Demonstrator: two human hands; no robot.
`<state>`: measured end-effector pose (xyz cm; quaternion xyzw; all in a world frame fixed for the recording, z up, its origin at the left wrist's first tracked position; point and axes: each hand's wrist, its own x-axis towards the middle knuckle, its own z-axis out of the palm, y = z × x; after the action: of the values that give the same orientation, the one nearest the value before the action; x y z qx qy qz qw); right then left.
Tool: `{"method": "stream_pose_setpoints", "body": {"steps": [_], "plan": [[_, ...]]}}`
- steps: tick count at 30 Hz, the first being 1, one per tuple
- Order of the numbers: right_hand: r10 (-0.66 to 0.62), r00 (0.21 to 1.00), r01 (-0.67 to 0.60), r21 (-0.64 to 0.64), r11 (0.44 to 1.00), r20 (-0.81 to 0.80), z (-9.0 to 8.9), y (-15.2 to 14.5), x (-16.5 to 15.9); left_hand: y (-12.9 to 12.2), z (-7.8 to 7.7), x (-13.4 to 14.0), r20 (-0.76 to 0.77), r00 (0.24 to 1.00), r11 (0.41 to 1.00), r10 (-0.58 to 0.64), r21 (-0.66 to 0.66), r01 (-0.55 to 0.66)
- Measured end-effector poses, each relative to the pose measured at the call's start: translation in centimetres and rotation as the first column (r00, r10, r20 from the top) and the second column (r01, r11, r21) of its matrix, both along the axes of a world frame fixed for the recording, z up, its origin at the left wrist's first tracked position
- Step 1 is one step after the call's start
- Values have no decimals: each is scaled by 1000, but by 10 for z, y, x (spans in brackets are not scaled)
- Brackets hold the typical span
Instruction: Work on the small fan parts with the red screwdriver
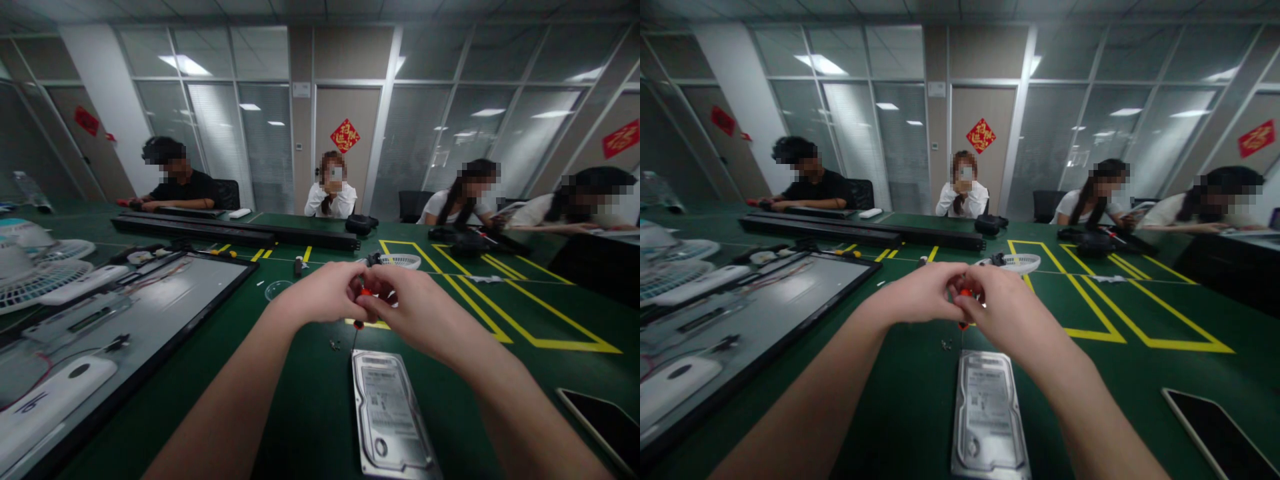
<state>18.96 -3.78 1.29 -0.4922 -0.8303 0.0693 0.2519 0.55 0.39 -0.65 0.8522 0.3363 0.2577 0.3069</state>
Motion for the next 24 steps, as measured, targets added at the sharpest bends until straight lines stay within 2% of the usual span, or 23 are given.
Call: {"method": "stream_pose_setpoints", "body": {"steps": [5, 9, 13, 18, 24], "plan": [[48, 999, -48, -11, 999, -2, 3, -1, 2, -2, 3, -2, -33, 999, 999, -6, 48, 7], [60, 998, -61, -31, 998, -24, 3, -3, 1, -1, 1, 0, -23, 1000, 1000, 4, 27, -3], [30, 1000, -30, 5, 1000, 5, -1, 0, 0, -1, 1, 0, -24, 1000, 999, -13, 35, 13], [78, 997, -78, -15, 997, -19, -2, 1, 2, -2, 3, -1, -10, 1000, 999, 2, 48, -1], [-8, 1000, 8, 28, 1000, 11, 0, 0, 0, 1, 0, 0, -8, 1000, 1000, -7, 14, 7]]}}
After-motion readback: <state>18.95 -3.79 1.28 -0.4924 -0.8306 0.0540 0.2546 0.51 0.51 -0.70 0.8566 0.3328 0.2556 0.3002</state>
